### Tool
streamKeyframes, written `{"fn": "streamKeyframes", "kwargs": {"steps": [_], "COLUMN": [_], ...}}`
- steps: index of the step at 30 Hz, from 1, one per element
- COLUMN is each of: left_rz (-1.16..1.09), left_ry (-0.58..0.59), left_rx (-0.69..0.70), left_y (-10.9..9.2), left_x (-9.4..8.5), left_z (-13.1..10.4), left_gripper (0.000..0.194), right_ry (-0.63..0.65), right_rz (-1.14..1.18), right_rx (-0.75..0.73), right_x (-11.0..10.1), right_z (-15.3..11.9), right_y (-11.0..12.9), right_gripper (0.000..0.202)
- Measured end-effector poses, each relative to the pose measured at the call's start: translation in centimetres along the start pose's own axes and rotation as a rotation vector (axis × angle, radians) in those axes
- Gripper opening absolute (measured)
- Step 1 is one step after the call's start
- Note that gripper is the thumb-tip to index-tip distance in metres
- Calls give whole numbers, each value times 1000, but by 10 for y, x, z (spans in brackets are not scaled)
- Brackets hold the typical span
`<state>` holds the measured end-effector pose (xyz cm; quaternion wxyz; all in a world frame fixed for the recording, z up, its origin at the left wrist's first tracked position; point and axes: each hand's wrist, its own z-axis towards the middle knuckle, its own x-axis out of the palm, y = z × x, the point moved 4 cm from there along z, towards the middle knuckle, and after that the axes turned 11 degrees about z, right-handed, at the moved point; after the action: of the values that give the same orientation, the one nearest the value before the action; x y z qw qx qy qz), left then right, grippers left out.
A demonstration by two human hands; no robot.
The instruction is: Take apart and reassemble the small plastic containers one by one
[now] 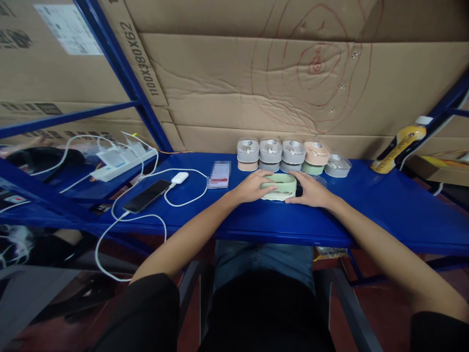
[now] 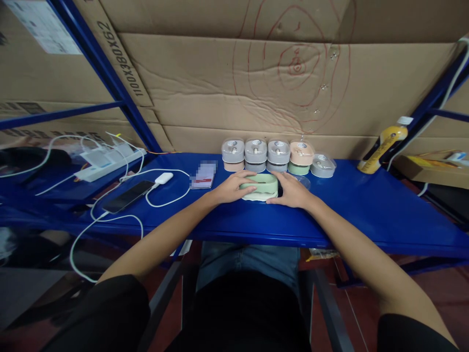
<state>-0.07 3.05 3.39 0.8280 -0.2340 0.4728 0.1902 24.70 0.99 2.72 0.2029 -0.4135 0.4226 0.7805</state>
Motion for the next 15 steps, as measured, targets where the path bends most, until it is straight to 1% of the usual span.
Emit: {"fn": "streamKeyframes", "kwargs": {"steps": [3, 6, 9, 12, 15], "left_rz": [-17, 0, 27, 63, 88], "left_ry": [-20, -86, -122, -86, -48], "left_rx": [-35, -115, -171, -193, -214], "left_y": [3, 14, 26, 32, 35], "left_x": [-7, -16, -24, -26, -25], "left_z": [0, 0, -1, -3, -4], "left_gripper": [41, 43, 38, 35, 34], "right_ry": [5, 18, 35, 38, 30], "right_rz": [22, 49, 61, 44, 35], "right_rx": [38, 10, -40, -74, -86], "right_x": [1, 1, 3, 6, 6], "right_z": [0, 1, 2, 3, 3], "right_y": [0, 5, 9, 10, 11], "right_gripper": [129, 133, 128, 119, 113]}}
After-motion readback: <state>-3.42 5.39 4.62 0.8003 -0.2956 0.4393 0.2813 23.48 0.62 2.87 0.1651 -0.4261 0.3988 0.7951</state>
